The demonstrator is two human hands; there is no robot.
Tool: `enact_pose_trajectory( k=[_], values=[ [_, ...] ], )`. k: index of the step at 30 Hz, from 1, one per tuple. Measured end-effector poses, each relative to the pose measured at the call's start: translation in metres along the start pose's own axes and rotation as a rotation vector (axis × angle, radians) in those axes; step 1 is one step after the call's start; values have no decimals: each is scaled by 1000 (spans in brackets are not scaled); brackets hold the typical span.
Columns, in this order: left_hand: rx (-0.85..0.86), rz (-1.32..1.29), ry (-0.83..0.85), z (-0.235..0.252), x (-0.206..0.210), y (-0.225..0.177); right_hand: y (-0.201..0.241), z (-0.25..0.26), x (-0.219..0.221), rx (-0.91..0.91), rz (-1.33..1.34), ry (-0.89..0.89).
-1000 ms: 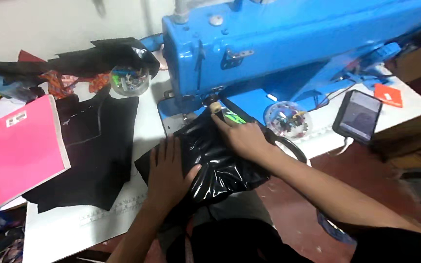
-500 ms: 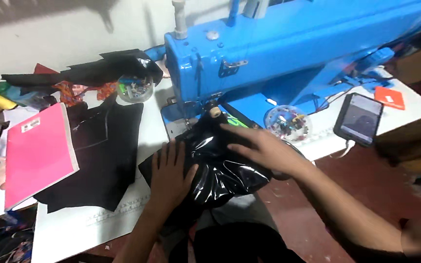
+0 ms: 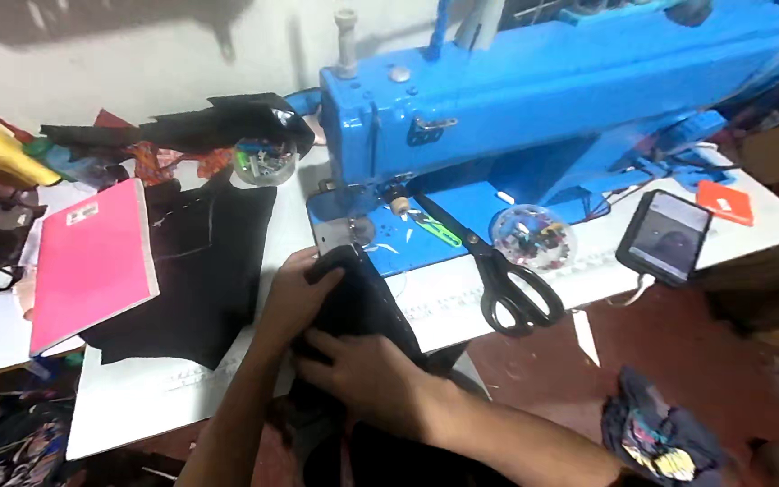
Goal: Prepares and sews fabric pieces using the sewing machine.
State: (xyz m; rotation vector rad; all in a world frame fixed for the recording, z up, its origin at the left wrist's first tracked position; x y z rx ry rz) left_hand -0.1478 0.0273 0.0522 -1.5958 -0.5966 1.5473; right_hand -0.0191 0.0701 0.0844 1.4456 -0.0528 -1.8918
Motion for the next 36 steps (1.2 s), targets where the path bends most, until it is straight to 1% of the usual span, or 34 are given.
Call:
enact_pose_trajectory(
  k=[2,4,6,8,9,11,12,13,14,16,17,19,20,21,22,23,24,25,26,27,29,30,32,33,34,35,36],
  values=[
    [118,27,-83,3,0,4,2,-13,-2,-36,106,-46],
    [191,24,-140,3,-1,5,-7,-30,-16,-15,171,-139],
    [238,75,-156,2,1,3,-21,-49,-29,50,92,-189],
    [287,220,-138,0,7,-3,-32,-63,-37,84,10,-200],
    [343,313,-144,-3,12,-7,-37,-65,-41,96,-29,-207],
    [529,446,-252,-15,19,-24,-51,-58,-47,133,-127,-226],
    [589,469,-298,-23,23,-32,-62,-50,-48,156,-165,-238],
    [599,476,-308,-30,28,-36,-75,-40,-47,172,-205,-249],
    [560,487,-265,-35,34,-36,-90,-31,-43,187,-236,-230],
    [439,509,-149,-42,46,-26,-127,-19,-31,259,-297,-88],
    [424,512,-138,-44,50,-21,-145,-16,-32,317,-352,-49],
    [479,473,-172,-46,50,-13,-167,-8,-49,398,-491,-98],
    [504,449,-161,-45,47,-10,-167,-4,-56,399,-517,-113],
    [536,431,-141,-45,45,-6,-161,-2,-57,352,-489,-121],
    [576,419,-113,-45,42,-2,-154,-3,-49,294,-422,-73],
    [623,411,-86,-44,39,1,-150,-7,-40,251,-352,14],
    [674,410,-63,-42,35,4,-152,-11,-34,259,-310,113],
    [713,416,-45,-40,30,6,-157,-14,-37,281,-326,116],
    [734,423,-35,-38,25,7,-164,-14,-48,307,-384,48],
    [735,429,-27,-34,20,6,-170,-14,-60,338,-441,-21],
    [668,409,-31,-21,12,-1,-172,-12,-72,381,-431,-95],
    [619,375,-61,-11,10,-7,-169,-13,-69,378,-398,-95],
    [528,309,-150,11,11,-19,-163,-13,-55,380,-333,-37],
    [444,293,-153,22,14,-22,-162,-12,-49,380,-320,-17],
    [367,291,-120,33,20,-22,-161,-11,-45,375,-316,-24],
    [333,292,-88,41,26,-22,-160,-11,-43,372,-313,-39],
    [335,301,-71,47,32,-22,-160,-11,-42,371,-316,-45]
  ],
)
Point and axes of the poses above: each hand's wrist, its own z-axis towards the middle knuckle, its own x-axis out of the palm, y = z × x, the point moved 8 cm from there along z, towards the middle knuckle, and after that the axes turned 14 degrees about -y, right-handed, at the moved point
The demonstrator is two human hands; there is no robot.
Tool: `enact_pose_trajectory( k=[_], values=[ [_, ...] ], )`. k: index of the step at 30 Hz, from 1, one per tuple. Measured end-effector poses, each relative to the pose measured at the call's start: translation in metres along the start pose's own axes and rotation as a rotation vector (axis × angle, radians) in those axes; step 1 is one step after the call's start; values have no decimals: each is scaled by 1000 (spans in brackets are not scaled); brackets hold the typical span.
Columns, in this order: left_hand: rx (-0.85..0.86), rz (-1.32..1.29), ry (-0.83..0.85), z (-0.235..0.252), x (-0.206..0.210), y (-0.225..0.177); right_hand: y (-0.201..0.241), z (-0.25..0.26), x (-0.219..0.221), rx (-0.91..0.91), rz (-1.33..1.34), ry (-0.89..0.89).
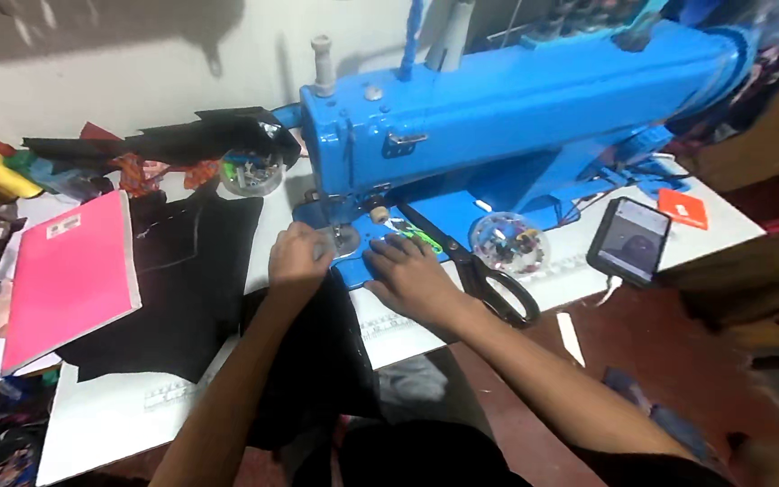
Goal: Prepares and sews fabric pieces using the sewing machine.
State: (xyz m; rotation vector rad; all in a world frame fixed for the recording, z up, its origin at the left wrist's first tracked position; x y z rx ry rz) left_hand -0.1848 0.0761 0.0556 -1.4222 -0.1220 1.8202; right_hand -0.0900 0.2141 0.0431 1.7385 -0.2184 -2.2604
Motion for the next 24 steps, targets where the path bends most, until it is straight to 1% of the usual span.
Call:
enact_pose_trajectory(
  k=[4,7,9,11,15,17,20,22,24],
  values=[
    [75,14,-44,6,10,-1,-2,-6,2,-9,34,-31],
    [170,16,-150,-2,10,-4,-5,-11,6,20,68,-75],
    [270,7,-220,-8,8,-4,-4,-12,9,47,85,-105],
    [308,-7,-218,-10,10,-4,-2,-10,11,56,92,-130],
    [203,-163,-90,-14,14,-6,1,0,4,5,98,-216],
    [176,-190,-36,-15,14,-8,5,8,1,-16,115,-247],
    [157,-156,8,-13,12,-6,8,21,5,11,125,-154],
    [159,-92,-55,-9,8,0,5,28,15,59,110,-57],
    [144,17,-154,1,2,10,6,31,19,71,100,-72]
  ],
)
Point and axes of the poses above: each hand's wrist, its own z-axis towards the middle knuckle, its own x-axis out of the palm, y = z × x, the point moved 8 cm from there along z, towards the middle knuckle, and after that the axes turned 14 degrees about -y, right-handed, at the moved point
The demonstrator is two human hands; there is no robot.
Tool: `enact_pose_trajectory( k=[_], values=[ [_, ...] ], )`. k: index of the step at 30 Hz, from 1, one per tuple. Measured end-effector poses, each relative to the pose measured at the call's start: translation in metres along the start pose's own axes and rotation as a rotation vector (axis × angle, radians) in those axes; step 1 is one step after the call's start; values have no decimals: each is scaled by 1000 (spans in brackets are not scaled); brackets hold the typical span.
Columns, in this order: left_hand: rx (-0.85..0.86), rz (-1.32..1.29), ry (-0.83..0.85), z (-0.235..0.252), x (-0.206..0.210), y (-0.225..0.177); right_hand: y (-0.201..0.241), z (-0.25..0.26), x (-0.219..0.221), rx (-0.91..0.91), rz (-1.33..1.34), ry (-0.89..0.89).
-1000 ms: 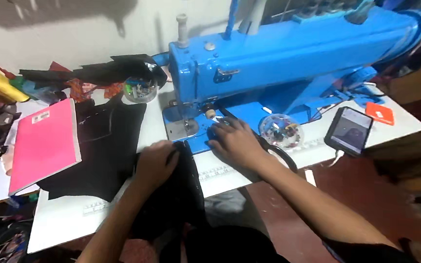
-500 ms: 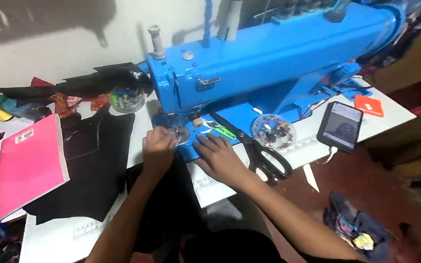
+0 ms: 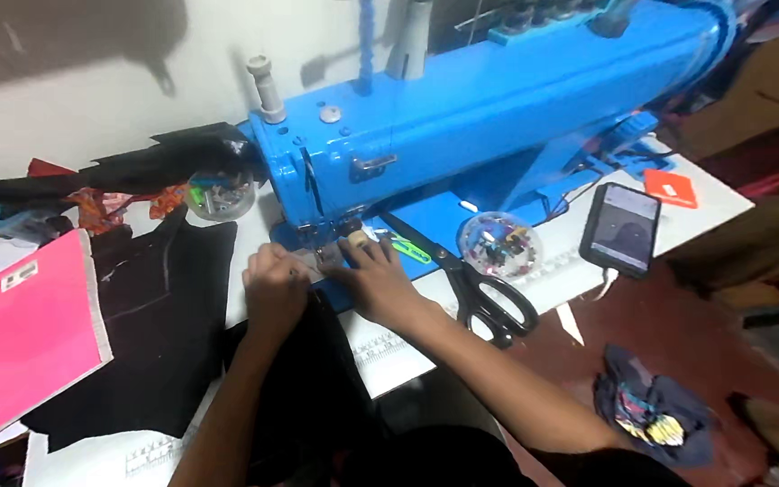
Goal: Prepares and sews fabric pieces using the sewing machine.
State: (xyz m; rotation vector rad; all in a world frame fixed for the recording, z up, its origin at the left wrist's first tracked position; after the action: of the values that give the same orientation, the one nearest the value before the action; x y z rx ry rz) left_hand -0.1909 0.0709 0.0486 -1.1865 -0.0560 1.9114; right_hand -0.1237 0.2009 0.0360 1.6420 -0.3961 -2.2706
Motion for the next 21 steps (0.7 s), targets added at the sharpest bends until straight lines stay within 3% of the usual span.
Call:
enact_pose_trajectory(
  k=[4,8,13,16,19,21],
  values=[
    [-79,167,-91,13,0,17,0,-14,-10,-36,-55,-105],
    [-125,153,-84,11,1,18,-23,-29,-33,43,-115,-55],
    [-210,70,221,17,-18,19,-47,-21,-72,115,-24,-62],
    [-148,-46,294,16,-57,-10,-47,1,-71,35,-25,-14],
    [75,-355,102,-1,-116,-66,-41,28,-46,-36,-67,177],
    [242,-673,44,-25,-159,-111,-33,35,-32,-51,-130,200]
  ],
)
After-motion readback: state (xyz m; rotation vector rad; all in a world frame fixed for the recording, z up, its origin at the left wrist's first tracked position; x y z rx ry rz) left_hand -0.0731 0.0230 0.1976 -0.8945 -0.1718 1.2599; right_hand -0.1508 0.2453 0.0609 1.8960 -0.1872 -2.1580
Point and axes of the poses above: each hand's wrist, its own z-axis towards the middle knuckle, its own x-axis out of the palm, y = z × x, the point moved 8 cm from there along z, towards the middle knuckle, and after that the axes turned 14 degrees about -y, right-handed, at the moved point
